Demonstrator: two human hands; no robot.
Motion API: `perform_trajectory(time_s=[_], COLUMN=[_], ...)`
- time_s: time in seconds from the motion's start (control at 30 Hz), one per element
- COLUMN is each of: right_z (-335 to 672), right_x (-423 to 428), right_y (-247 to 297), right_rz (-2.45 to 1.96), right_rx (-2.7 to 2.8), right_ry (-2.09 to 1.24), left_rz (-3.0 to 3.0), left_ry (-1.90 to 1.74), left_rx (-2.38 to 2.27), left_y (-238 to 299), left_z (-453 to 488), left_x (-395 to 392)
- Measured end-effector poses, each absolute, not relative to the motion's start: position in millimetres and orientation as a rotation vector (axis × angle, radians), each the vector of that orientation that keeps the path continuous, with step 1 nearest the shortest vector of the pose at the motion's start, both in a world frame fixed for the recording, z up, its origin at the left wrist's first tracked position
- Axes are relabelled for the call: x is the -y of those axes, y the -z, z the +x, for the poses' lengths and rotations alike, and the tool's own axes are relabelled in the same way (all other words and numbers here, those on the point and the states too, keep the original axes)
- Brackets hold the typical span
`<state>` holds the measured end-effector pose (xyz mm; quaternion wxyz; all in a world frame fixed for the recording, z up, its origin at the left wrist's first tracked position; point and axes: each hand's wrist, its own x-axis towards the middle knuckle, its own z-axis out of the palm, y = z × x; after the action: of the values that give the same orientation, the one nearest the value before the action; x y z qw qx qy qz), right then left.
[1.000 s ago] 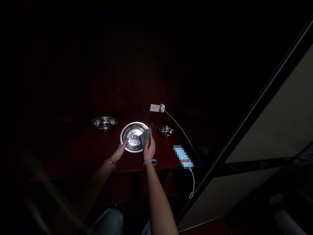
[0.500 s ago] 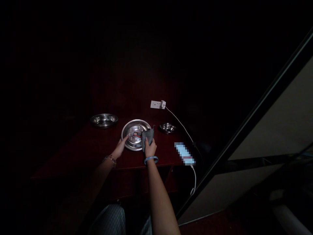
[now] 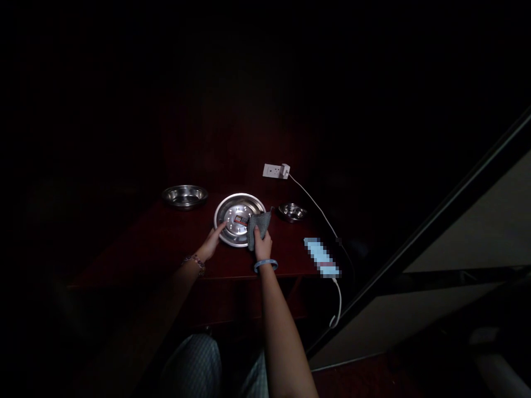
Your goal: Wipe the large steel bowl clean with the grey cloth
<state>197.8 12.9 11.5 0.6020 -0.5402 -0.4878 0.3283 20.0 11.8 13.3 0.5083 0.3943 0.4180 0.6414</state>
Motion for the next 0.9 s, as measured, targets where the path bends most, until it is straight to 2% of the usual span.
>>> perform_trajectory(time_s=[0.27,0.57,0.9], right_z=[203.4,205.2,204.6], right_x=[-16.2,-22.1,-25.5], right_y=[-12.4,-8.3,-3.7], right_rz=[-1.26,-1.27,-1.243], right_rx=[1.023,1.014,1.052], right_ry=[-0.765,-0.79,-0.835], left_rz=[1.388,1.336,1.153], left_ry=[-1.257,-1.405,-1.403], left_rx=[-0.94,-1.018,-1.053], left_y=[-17.6,-8.7,-4.9], left_z=[31.2,30.0,27.5], left_x=[-2.2,-12.3,-20.1])
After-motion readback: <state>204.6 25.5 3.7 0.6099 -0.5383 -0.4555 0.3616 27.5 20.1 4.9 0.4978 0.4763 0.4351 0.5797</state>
